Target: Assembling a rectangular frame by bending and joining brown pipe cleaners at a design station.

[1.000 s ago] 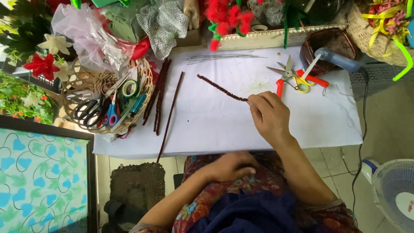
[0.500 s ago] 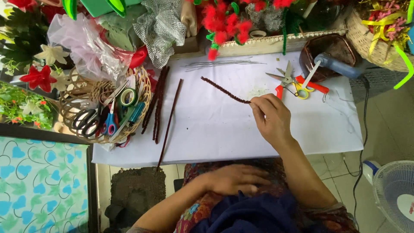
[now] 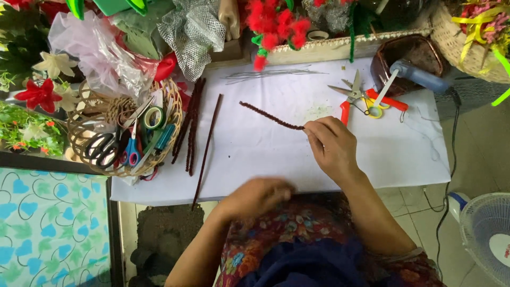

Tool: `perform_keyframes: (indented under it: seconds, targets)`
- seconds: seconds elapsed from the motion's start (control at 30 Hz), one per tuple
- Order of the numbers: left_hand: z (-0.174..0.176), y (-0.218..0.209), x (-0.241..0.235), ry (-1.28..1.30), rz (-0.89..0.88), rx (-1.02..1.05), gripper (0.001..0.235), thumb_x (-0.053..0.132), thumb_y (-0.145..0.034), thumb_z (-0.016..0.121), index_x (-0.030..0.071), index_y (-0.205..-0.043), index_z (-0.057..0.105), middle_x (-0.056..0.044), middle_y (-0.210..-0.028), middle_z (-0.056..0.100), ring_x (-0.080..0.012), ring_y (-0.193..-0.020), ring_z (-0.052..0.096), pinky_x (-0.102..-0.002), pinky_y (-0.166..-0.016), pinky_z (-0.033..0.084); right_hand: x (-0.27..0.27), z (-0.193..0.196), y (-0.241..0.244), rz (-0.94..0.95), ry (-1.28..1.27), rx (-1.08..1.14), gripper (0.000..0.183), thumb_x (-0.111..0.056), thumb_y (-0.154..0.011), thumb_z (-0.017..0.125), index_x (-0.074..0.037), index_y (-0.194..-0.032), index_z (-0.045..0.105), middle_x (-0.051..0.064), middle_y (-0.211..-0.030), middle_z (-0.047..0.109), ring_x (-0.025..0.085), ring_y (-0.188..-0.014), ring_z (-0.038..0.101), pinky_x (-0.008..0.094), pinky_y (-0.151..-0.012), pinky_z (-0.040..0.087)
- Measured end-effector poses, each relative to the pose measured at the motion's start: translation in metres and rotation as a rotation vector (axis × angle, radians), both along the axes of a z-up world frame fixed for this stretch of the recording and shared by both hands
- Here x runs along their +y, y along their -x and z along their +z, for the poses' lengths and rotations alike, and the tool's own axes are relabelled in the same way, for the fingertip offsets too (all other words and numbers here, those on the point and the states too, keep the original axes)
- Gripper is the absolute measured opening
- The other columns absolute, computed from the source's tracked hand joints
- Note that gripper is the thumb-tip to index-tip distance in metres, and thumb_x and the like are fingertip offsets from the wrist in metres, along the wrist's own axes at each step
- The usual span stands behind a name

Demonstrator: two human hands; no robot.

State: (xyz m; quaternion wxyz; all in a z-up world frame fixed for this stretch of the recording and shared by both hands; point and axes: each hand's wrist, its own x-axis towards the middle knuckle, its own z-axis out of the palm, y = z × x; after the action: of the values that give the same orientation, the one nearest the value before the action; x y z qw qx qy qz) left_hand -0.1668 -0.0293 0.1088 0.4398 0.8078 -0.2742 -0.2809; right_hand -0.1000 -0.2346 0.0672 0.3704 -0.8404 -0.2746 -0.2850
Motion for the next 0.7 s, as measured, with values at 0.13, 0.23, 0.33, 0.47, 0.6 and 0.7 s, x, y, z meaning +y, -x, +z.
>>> perform_keyframes:
  seconds: [0.13,0.23,0.33,0.47,0.6,0.7]
  targets:
    - [-0.079,-0.039,-0.011,0.256,0.412,-0.064,0.027,0.039,-0.098,0.048,0.016,-0.105,0.061,-0.007,-0.076,0.07,-0.0249,-0.068,0.066,-0.036,-0.065,0.053,0.006,-0.001,0.002,0.018,0.069,-0.077,0.006,-0.003,-0.093,0.064,-0.004,-0.093,0.069,0.007,-0.079,0.059,0.02,-0.065,0.058,0.026,-0.057,0.051]
    - [-0.09,-0.056,-0.022,0.568,0.622,0.076,0.041,0.045,-0.102,0.037,0.011,-0.094,0.06,-0.009,-0.075,0.066,-0.0189,-0.068,0.06,-0.029,-0.065,0.05,0.007,-0.01,0.003,-0.005,0.205,-0.147,0.007,-0.004,-0.093,0.064,-0.007,-0.095,0.069,0.007,-0.081,0.06,0.019,-0.068,0.059,0.027,-0.059,0.052]
    - [-0.084,-0.066,-0.03,0.661,0.606,0.056,0.043,0.038,-0.104,0.037,0.008,-0.084,0.061,-0.007,-0.064,0.059,-0.0168,-0.058,0.053,-0.026,-0.055,0.043,0.004,-0.013,0.0,-0.018,0.289,-0.183,0.008,-0.006,-0.092,0.063,-0.009,-0.097,0.069,0.006,-0.082,0.06,0.017,-0.07,0.06,0.026,-0.062,0.053]
    - [-0.074,-0.062,-0.03,0.705,0.734,0.084,0.033,0.03,-0.102,0.045,0.004,-0.086,0.059,-0.013,-0.072,0.063,-0.0185,-0.065,0.059,-0.027,-0.06,0.048,0.0,-0.007,0.0,-0.064,0.281,-0.231,0.008,-0.002,-0.092,0.064,-0.008,-0.094,0.069,0.005,-0.08,0.057,0.018,-0.067,0.056,0.025,-0.061,0.05]
    - [-0.059,-0.06,-0.027,0.838,0.903,0.275,0.03,0.027,-0.098,0.052,-0.002,-0.102,0.059,-0.022,-0.094,0.067,-0.0278,-0.086,0.07,-0.036,-0.077,0.058,0.0,-0.012,-0.002,-0.077,0.375,-0.291,0.01,-0.002,-0.089,0.067,-0.01,-0.093,0.069,0.004,-0.08,0.056,0.015,-0.068,0.054,0.023,-0.065,0.05]
    - [-0.054,-0.065,-0.018,0.972,0.927,0.464,0.033,0.032,-0.098,0.051,0.0,-0.099,0.062,-0.023,-0.097,0.07,-0.025,-0.086,0.072,-0.034,-0.079,0.059,0.003,-0.014,-0.005,-0.076,0.426,-0.33,0.011,-0.001,-0.087,0.068,-0.011,-0.092,0.067,0.003,-0.078,0.055,0.015,-0.067,0.052,0.023,-0.064,0.048]
